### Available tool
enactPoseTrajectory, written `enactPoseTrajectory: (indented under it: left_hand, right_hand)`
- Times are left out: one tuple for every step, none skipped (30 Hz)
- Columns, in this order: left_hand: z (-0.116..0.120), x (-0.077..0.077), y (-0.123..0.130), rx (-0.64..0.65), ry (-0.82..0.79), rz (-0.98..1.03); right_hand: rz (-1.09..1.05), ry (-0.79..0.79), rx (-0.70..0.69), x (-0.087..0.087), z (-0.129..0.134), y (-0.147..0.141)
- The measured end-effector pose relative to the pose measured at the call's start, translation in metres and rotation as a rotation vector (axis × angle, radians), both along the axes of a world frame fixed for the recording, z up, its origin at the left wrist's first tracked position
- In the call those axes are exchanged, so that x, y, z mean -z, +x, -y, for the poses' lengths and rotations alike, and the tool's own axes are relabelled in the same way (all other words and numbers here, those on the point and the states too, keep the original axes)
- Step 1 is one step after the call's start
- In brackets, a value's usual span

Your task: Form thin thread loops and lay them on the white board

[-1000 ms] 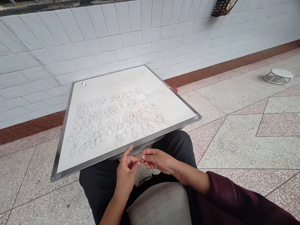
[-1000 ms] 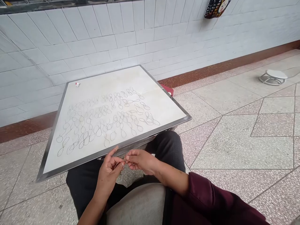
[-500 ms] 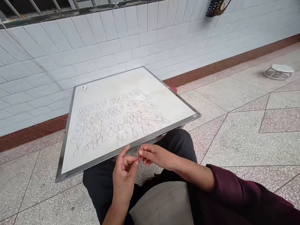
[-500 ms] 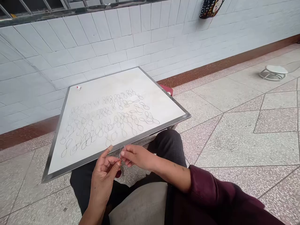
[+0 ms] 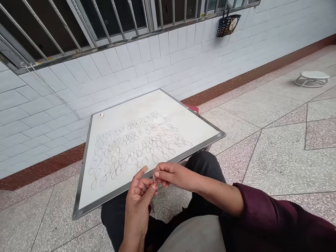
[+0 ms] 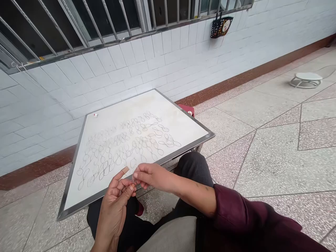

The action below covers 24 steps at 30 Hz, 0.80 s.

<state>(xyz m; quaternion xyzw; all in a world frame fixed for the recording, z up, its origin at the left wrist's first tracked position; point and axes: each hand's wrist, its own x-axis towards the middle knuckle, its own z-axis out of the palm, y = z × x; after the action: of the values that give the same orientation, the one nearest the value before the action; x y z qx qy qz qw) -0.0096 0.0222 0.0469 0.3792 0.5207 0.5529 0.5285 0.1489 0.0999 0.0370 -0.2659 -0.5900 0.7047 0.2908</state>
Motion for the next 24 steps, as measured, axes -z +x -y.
enactPoseTrajectory:
  left_hand:
    - [0.000,-0.001,0.000,0.003,0.009,-0.005]
    - [0.001,-0.002,0.000,0.005,0.017,-0.009]
    - [0.002,-0.003,0.000,0.004,0.022,-0.010]
    - [0.003,-0.003,0.000,0.001,0.025,-0.008]
    - [0.005,-0.004,0.000,-0.004,0.025,-0.003]
    - [0.007,-0.005,0.000,-0.012,0.022,0.005]
    - [0.009,-0.005,0.000,-0.022,0.017,0.012]
    - [0.011,-0.006,0.000,-0.034,0.008,0.018]
    - [0.013,-0.007,0.001,-0.044,-0.001,0.024]
    - [0.015,-0.008,0.001,-0.053,-0.010,0.029]
    - [0.016,-0.009,0.001,-0.058,-0.016,0.033]
    - [0.017,-0.010,0.002,-0.059,-0.019,0.036]
    - [0.017,-0.011,0.002,-0.058,-0.019,0.038]
    - [0.017,-0.011,0.003,-0.059,-0.019,0.037]
    - [0.017,-0.011,0.004,-0.059,-0.020,0.034]
    - [0.016,-0.011,0.004,-0.060,-0.020,0.030]
    - [0.015,-0.010,0.005,-0.061,-0.021,0.024]
    - [0.014,-0.009,0.006,-0.061,-0.020,0.014]
    - [0.013,-0.008,0.007,-0.057,-0.018,0.000]
    - [0.012,-0.007,0.008,-0.051,-0.015,-0.019]
    - [0.012,-0.007,0.009,-0.041,-0.012,-0.044]
    - [0.011,-0.007,0.009,-0.031,-0.009,-0.072]
    - [0.011,-0.007,0.010,-0.022,-0.005,-0.102]
    - [0.010,-0.008,0.011,-0.016,-0.002,-0.133]
  right_hand:
    - [0.005,0.021,0.023,-0.001,0.000,-0.001]
    - [0.008,0.041,0.048,-0.001,0.001,-0.002]
    - [0.011,0.059,0.073,-0.002,0.002,-0.003]
    - [0.015,0.077,0.095,-0.002,0.003,-0.003]
    - [0.019,0.093,0.111,-0.003,0.005,-0.003]
    - [0.023,0.108,0.123,-0.004,0.006,-0.002]
    - [0.026,0.122,0.131,-0.005,0.008,-0.002]
    - [0.028,0.134,0.136,-0.006,0.010,-0.001]
    - [0.026,0.141,0.138,-0.008,0.012,0.000]
    - [0.021,0.143,0.140,-0.010,0.015,0.001]
    - [0.015,0.139,0.141,-0.012,0.017,0.002]
    - [0.008,0.131,0.141,-0.014,0.018,0.003]
    - [0.004,0.122,0.142,-0.015,0.019,0.004]
    - [0.003,0.113,0.145,-0.015,0.020,0.005]
    - [0.002,0.105,0.146,-0.015,0.020,0.006]
    - [0.000,0.098,0.147,-0.014,0.020,0.007]
    - [-0.005,0.091,0.144,-0.013,0.019,0.008]
    - [-0.016,0.083,0.140,-0.011,0.018,0.009]
    - [-0.034,0.073,0.135,-0.010,0.017,0.011]
    - [-0.058,0.061,0.128,-0.008,0.016,0.013]
    - [-0.083,0.050,0.122,-0.007,0.016,0.015]
    - [-0.106,0.038,0.114,-0.006,0.016,0.017]
    - [-0.129,0.025,0.106,-0.005,0.016,0.019]
    - [-0.151,0.009,0.097,-0.004,0.016,0.020]
